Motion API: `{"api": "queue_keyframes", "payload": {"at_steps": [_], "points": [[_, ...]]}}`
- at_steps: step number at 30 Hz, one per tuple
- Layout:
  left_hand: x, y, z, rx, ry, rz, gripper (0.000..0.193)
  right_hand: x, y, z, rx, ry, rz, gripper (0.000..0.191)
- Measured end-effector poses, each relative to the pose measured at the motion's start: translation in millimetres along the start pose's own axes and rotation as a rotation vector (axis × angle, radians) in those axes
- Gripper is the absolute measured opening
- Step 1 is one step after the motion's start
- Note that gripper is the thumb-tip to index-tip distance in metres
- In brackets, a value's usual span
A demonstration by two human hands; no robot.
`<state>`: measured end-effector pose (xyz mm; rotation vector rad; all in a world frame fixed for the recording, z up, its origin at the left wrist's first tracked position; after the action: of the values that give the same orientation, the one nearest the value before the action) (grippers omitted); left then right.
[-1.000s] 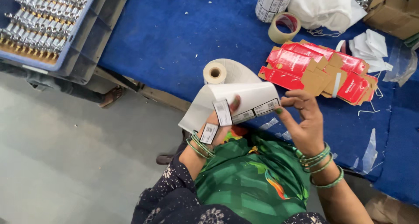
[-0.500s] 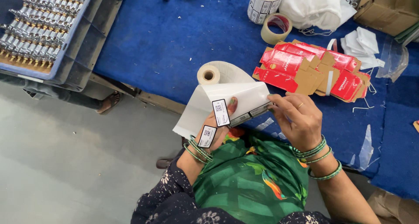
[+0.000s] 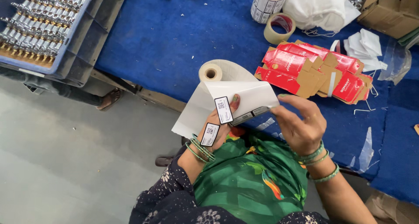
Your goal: The person repeatedly picks up small red cardboard boxes, peels labels from a roll, and sticks them onto the boxes. The person then places the labeled boxes into a pile on the table.
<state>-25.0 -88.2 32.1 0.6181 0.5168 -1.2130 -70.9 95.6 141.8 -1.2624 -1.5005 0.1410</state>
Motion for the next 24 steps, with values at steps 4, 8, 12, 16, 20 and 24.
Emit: {"api": "queue_keyframes", "payload": {"at_steps": [4, 8, 12, 16, 20, 24], "points": [[0.0, -1.9, 10.5, -0.019, -0.032, 0.075, 0.062, 14.3, 10.8, -20.8, 0.056, -0.041, -0.037, 0.025], [-0.8, -4.1, 2.7, 0.002, -0.05, 0.074, 0.063, 18.1, 11.5, -32.3, 0.084, -0.111, -0.095, 0.028], [-3.1, -6.8, -17.4, 0.018, 0.102, 0.051, 0.056, -1.6, 0.1, -25.1, 0.065, -0.063, -0.066, 0.029], [3.8, -7.2, -30.6, 0.03, 0.168, 0.052, 0.047, -19.1, -3.2, -21.4, 0.115, -0.046, -0.075, 0.03], [12.7, -8.8, -35.1, 0.072, 0.224, 0.058, 0.041, -21.6, -1.7, -20.2, 0.147, -0.056, -0.057, 0.029], [5.2, -11.6, -31.8, -0.018, 0.267, -0.026, 0.044, -21.0, 0.1, -17.2, 0.168, -0.052, -0.04, 0.03]]}}
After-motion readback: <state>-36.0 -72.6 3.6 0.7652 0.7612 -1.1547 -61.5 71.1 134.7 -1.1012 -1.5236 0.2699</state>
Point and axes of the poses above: each hand's wrist, its own y-axis away from the middle knuckle, its own x-axis out of the back of the hand, z = x × y, the point moved 4 cm from there along -y, towards the middle knuckle, and after that the axes turned 13 degrees about -x, right-handed, at the moved point
